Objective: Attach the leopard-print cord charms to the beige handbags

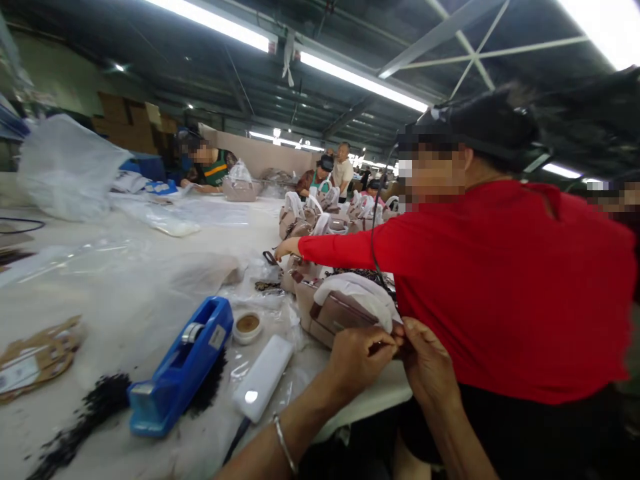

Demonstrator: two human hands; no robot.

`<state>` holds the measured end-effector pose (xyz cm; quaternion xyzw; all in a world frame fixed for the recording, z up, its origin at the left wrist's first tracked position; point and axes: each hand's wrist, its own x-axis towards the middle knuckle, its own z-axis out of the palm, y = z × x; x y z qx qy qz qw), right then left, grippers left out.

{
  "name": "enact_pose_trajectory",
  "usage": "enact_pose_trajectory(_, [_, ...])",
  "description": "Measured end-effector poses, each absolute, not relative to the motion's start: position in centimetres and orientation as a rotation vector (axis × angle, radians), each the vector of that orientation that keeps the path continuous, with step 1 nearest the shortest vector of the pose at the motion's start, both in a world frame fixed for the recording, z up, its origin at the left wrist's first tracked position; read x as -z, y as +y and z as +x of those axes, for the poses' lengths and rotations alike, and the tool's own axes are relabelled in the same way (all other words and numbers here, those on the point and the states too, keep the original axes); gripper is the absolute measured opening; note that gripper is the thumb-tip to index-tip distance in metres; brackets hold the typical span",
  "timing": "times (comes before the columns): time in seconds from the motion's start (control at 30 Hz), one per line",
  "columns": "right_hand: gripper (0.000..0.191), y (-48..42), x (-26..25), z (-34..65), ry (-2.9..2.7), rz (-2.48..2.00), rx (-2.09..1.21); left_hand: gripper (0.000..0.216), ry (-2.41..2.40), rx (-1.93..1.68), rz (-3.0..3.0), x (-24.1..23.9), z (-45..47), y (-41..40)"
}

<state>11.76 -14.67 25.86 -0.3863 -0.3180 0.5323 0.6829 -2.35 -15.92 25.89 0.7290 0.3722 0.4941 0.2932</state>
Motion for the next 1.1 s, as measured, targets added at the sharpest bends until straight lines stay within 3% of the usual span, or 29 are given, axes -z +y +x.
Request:
enact_pose_trajectory(0.3, [0.03,-14.2,-27.8,12.4,-0.73,-0.804,-1.109,0.015,1.024,-1.433,2.1,-25.8,-2.1,-16.5])
enact_pose_trajectory(0.5, [0.034,-15.8,-26.0,13.3,-1.031,-1.06,-1.054,0.011,0.948,-1.384,1.438,-25.8,-2.3,-16.1])
enact_pose_trajectory(0.6, [0.031,-16.7,-25.8,12.7,-1.14,-1.117,-1.037,0.019,0.817,-1.313,1.138,-26.2,-2.6,-16.0])
enact_pose_trajectory(0.77, [0.026,-17.4,-27.1,10.8,-1.149,-1.047,-1.033,0.03,0.715,-1.31,1.034,-26.4,-3.0,-15.8])
enact_pose_trajectory(1.1, [0.019,-17.3,-28.3,8.9,-1.167,-1.03,-0.803,0.027,0.485,-1.19,0.725,-24.7,-3.9,-15.1])
